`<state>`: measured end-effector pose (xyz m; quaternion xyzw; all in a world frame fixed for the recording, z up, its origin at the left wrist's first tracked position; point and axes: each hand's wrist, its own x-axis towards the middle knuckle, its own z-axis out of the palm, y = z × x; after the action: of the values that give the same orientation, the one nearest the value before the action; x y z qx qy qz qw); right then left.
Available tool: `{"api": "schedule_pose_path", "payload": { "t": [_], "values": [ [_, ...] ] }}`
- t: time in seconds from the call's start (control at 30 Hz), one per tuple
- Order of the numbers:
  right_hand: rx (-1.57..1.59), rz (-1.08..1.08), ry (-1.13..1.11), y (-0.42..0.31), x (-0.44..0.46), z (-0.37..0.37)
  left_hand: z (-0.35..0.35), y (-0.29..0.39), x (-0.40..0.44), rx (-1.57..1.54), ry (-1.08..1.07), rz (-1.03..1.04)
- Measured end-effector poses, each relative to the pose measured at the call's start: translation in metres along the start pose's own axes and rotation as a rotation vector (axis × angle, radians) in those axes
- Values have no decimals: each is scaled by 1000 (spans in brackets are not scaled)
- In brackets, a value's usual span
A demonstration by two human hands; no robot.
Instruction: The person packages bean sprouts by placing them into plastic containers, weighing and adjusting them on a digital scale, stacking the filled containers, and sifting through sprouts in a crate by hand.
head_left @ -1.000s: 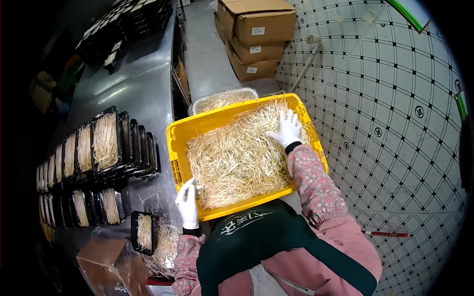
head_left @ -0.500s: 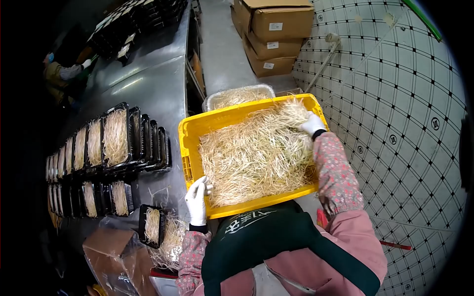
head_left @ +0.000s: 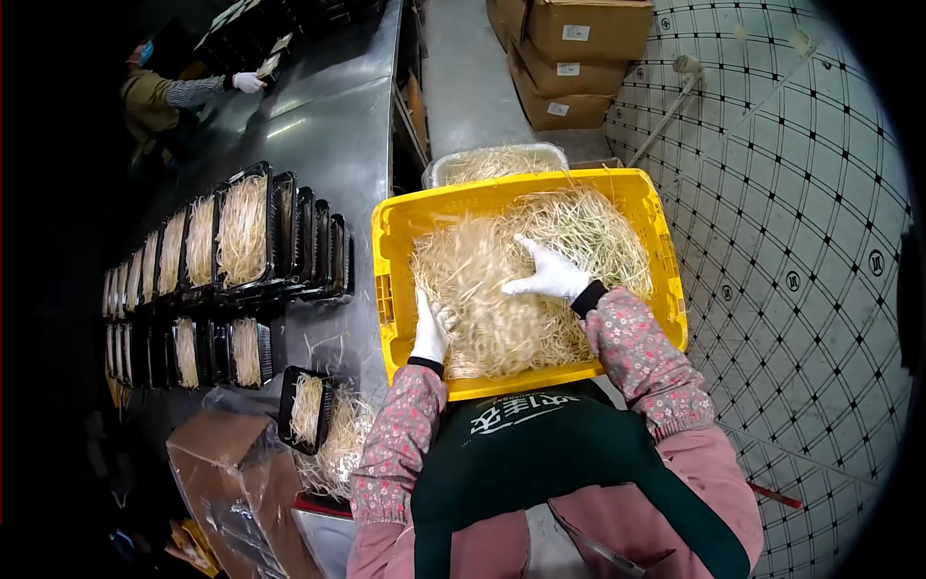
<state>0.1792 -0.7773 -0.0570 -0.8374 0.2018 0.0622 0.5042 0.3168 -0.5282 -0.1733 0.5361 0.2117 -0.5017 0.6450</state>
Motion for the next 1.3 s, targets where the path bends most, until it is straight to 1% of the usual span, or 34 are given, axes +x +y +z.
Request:
{"api": "schedule_pose_path", "payload": {
  "t": [0.03,0.07,0.1,0.13,0.2,0.23,0.27,0.33,0.37,0.4,0.43,0.47,0.5,0.53,0.6,0.63,0.67,0.7,0.73,0.77,0.8,0.87,0.9,0.93,1.0,1.03,1.07,1.1,1.13,1.17,1.2,1.23,1.27,1.3],
  "values": [
    [-162,123,-33,0,5,0,5,0,-4,-2,-62,84],
    [-166,152,-1,15,12,7,11,-1,-10,-2,-123,169],
    [-102,205,11,17,16,10,28,10,-38,22,-66,130],
    [-37,257,26,18,20,14,22,8,-24,-43,-86,98],
    [146,185,169,58,41,61,12,1,0,114,-11,94],
    [3,80,287,72,46,91,5,-8,17,156,-50,122],
    [-104,167,214,59,40,109,0,-19,40,318,155,206],
    [94,184,121,47,35,137,14,-22,39,362,196,140],
    [96,185,126,47,36,133,19,-29,37,294,225,210],
    [361,196,140,40,32,125,13,-27,33,203,56,279],
    [628,210,151,36,30,120,20,-11,2,135,-39,260],
    [777,103,130,49,30,109,32,6,-35,64,-132,238],
    [777,61,144,44,25,91,33,10,-45,32,-185,279],
    [775,18,156,38,17,74,27,8,-41,92,-143,300],
    [507,313,126,70,23,62,-9,-9,3,184,152,251],
    [361,333,287,88,25,66,-17,-11,5,179,105,360],
    [424,244,413,106,21,73,-24,-11,8,164,53,370],
    [422,244,395,104,11,68,-40,-15,12,199,63,327],
    [422,234,383,97,5,58,-33,-3,-2,236,69,294],
    [238,262,396,94,2,52,-19,3,-19,185,128,256],
    [238,263,398,93,3,50,-21,3,-14,187,126,256],
    [251,235,337,95,2,47,-32,-5,0,288,99,396],
    [253,239,337,91,0,46,-27,-5,0,317,185,412],
    [223,254,360,88,-2,45,-26,-4,-2,320,185,409],
    [162,282,407,80,-3,43,-26,0,-5,251,107,386],
    [97,280,452,76,-1,49,-39,-8,17,302,137,404],
    [95,232,543,82,8,67,-40,-15,39,284,178,338],
    [13,184,569,78,15,86,-40,-23,60,264,219,272],
    [-20,244,512,72,22,107,-21,-32,64,236,206,299],
    [219,244,378,85,37,133,-1,-40,66,208,193,325],
    [248,398,287,98,55,167,19,-43,64,172,139,269],
    [121,308,279,70,47,162,24,-47,63,183,178,303],
    [-7,221,269,32,31,143,28,-52,64,194,219,336],
    [82,103,232,11,27,120,40,-39,21,-31,86,287]
  ]
}}
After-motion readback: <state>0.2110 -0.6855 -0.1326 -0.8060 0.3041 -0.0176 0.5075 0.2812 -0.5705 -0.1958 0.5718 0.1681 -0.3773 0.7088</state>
